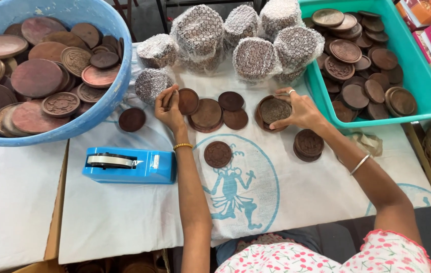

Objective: The person picks up round, brown coasters from a blue bowl and a green tray, then wipes them with a cloth. They handle the coasters one at a time, rubbing the surfaces and edges before placing them back into the containers.

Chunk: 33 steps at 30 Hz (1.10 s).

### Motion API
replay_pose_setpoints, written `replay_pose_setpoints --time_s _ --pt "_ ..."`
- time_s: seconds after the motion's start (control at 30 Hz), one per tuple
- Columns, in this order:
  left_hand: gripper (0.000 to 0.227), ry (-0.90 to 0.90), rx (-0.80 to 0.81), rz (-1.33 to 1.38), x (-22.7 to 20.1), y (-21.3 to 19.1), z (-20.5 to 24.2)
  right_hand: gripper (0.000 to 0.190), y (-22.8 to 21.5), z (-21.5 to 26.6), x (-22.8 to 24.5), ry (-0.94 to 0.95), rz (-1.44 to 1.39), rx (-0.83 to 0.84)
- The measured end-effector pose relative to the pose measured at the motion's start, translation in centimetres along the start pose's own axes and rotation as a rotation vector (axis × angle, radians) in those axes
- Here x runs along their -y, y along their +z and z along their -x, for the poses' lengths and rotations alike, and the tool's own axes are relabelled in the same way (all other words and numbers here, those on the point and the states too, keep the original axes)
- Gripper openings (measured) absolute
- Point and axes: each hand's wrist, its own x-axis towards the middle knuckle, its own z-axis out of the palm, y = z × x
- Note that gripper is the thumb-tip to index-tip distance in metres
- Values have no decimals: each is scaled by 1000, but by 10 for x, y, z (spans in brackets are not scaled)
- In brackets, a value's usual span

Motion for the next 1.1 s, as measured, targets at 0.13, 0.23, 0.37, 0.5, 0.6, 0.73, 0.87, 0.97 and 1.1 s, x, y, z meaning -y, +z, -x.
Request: replay_pose_setpoints --time_s 0.13,0.23,0.37,0.5,0.6,0.73,0.87,0.97,1.1 --pt "19 -2 -2 6 2 -1 -1 115 0 -1 2 13 10 5" --pt "20 1 1 -22 4 -3 2 114 -5 2 5 -9 23 6" --pt "21 -41 2 155 5 -6 -2 97 -15 18 33 -239 130 -217" --pt "20 -139 -21 331 8 -12 -4 97 -5 37 93 -323 11 49" --pt "22 -135 -7 401 15 -18 -6 107 46 42 103 -323 -13 366" --pt "22 -114 -14 403 16 -18 -5 114 73 -1 122 -328 40 386" --pt "21 -125 -32 370 15 -15 -2 112 102 -70 139 -559 75 106" --pt "20 -125 -32 380 17 -14 -4 117 104 -95 155 -535 189 144" --pt "20 -124 -39 440 25 -16 -6 112 74 -86 165 -499 89 131"
